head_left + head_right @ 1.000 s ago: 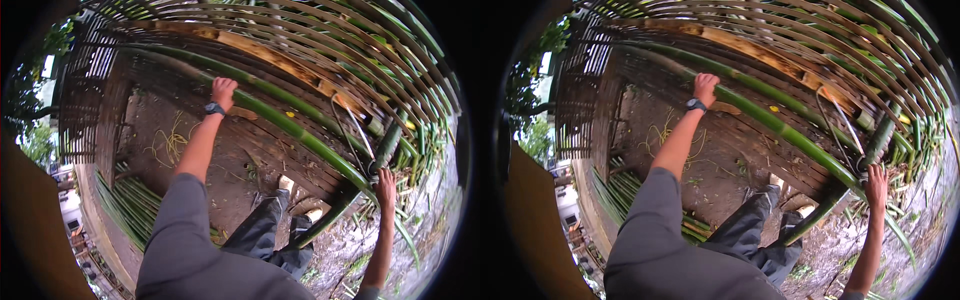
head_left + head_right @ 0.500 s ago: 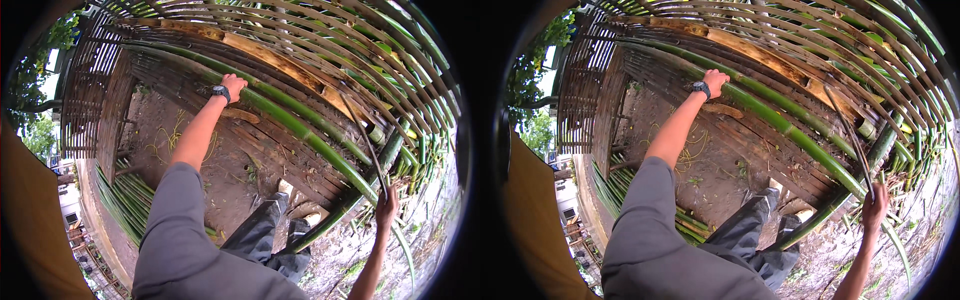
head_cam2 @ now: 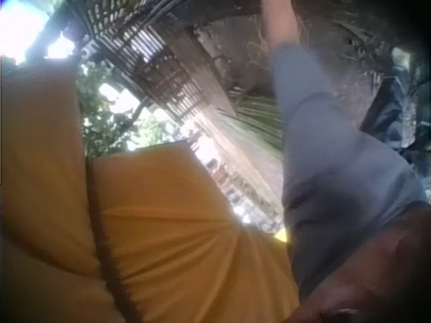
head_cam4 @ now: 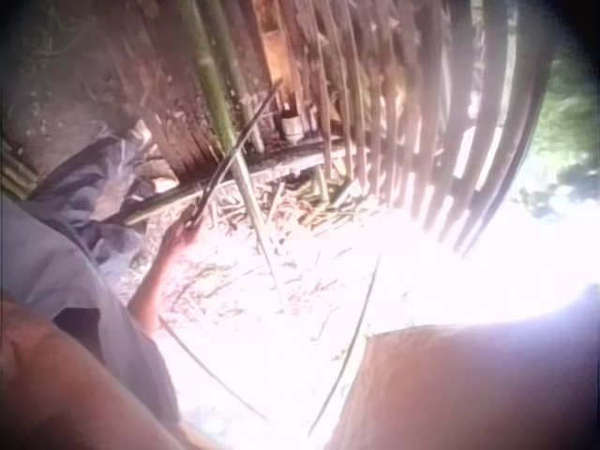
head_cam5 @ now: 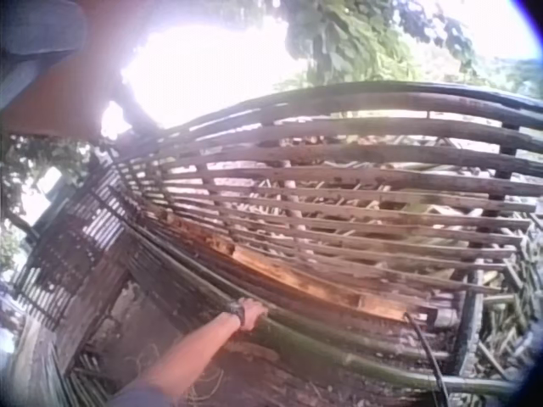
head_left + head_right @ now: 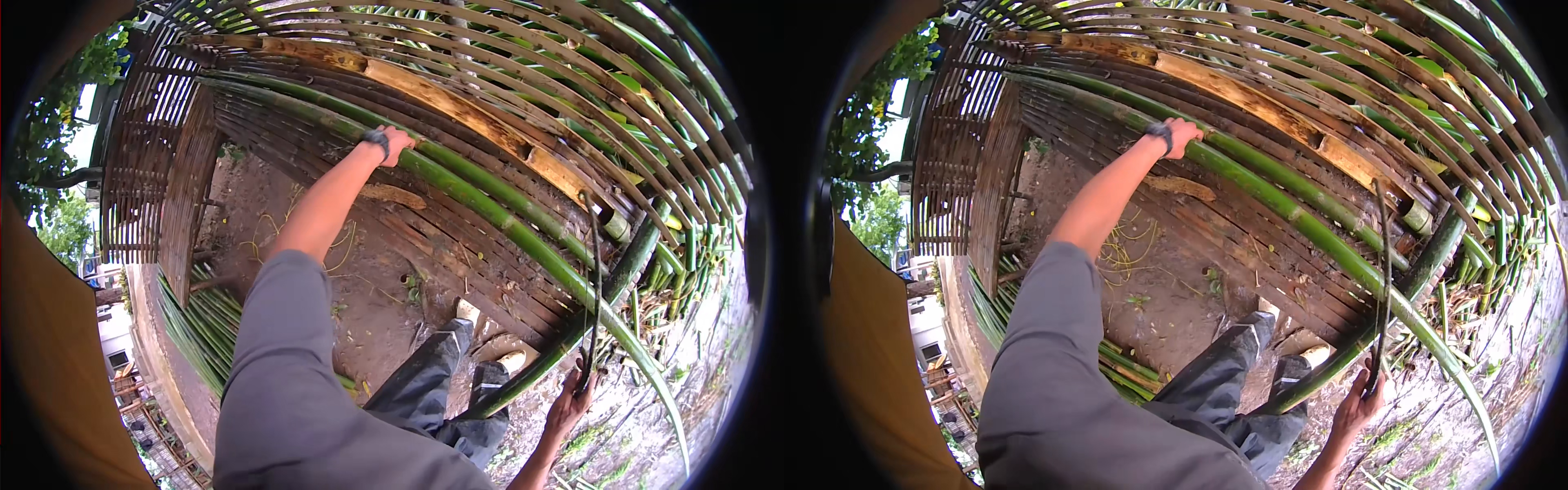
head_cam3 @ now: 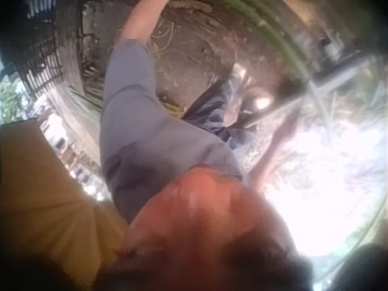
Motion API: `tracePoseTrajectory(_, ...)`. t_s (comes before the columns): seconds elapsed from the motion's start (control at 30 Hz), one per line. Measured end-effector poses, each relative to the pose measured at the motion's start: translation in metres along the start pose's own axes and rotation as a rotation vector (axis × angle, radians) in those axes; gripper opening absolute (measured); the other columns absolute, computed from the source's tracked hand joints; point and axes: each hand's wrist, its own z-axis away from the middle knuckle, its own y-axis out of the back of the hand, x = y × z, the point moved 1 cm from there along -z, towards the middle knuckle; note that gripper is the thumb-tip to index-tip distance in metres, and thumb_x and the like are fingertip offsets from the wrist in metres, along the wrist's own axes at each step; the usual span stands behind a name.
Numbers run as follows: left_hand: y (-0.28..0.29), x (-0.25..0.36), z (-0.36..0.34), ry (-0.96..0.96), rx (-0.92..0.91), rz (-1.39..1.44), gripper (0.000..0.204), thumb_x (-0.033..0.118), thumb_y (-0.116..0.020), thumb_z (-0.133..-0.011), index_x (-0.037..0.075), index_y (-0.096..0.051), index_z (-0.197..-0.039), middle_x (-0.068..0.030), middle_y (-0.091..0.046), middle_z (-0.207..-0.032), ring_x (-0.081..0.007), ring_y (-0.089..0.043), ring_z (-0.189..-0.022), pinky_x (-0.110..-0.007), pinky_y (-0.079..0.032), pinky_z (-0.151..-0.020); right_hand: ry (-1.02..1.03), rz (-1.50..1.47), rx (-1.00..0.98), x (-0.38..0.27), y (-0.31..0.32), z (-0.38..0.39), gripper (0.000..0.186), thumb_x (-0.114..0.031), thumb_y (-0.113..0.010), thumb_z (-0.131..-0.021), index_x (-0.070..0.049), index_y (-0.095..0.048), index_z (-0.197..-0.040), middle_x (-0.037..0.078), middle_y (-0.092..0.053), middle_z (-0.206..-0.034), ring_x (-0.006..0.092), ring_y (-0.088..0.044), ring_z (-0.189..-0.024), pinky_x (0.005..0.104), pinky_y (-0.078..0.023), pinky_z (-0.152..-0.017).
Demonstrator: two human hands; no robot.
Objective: The person uses a hand saw to cut through bamboo poles and then slides the cut sections into a large woven bamboo frame.
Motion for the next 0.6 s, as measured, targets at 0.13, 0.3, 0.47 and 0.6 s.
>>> tracePoseTrajectory(0.13, -0.040, -0.016, 0.017, -0.025, 0.393, 0.077, 0.045, 0.002, -0.071, -0.078, 0.016, -0.071, -0.120, -0.0069, -0.069, -0.122, -0.0330, -0.057, -0.118, -0.047, -0.035, -0.115, -0.046, 0.088, -0.029, -0.006, -0.003, 0.013, 0.024, -0.012, -0.058, -0.107, 0.003, -0.068, -0.123, 0.015, -0.075, -0.111, 0.0212, -0.067, -0.096, 0.0353, -0.052, -0.087)
tracePoseTrajectory(0.3, -0.040, -0.009, 0.008, -0.158, 0.553, 0.107, 0.043, 0.000, -0.068, -0.072, 0.015, -0.073, -0.112, -0.0054, -0.070, -0.105, -0.0322, -0.058, -0.110, -0.047, -0.037, -0.110, 0.046, 0.075, -0.042, -0.020, -0.020, 0.022, 0.021, -0.010, -0.059, -0.106, 0.004, -0.068, -0.119, 0.015, -0.073, -0.103, 0.0214, -0.065, -0.090, 0.0350, -0.051, -0.082)
tracePoseTrajectory(0.47, -0.037, -0.015, -0.008, -0.119, 0.419, 0.031, 0.050, 0.004, -0.071, -0.070, 0.017, -0.074, -0.119, -0.0071, -0.074, -0.109, -0.0328, -0.060, -0.114, -0.047, -0.046, -0.103, -0.105, 0.141, -0.076, -0.020, -0.005, 0.041, 0.021, -0.011, -0.060, -0.105, 0.004, -0.068, -0.118, 0.013, -0.073, -0.099, 0.0160, -0.063, -0.083, 0.0305, -0.050, -0.072)
tracePoseTrajectory(0.6, -0.029, 0.005, -0.029, -0.287, 0.541, -0.038, 0.055, 0.012, -0.072, -0.064, 0.015, -0.075, -0.119, -0.0125, -0.075, -0.102, -0.0368, -0.065, -0.096, -0.049, -0.055, -0.084, -0.174, -0.249, 0.121, 0.052, 0.022, 0.097, 0.028, -0.002, -0.063, -0.102, 0.002, -0.061, -0.130, 0.013, -0.073, -0.115, 0.0162, -0.067, -0.093, 0.0302, -0.056, -0.080)
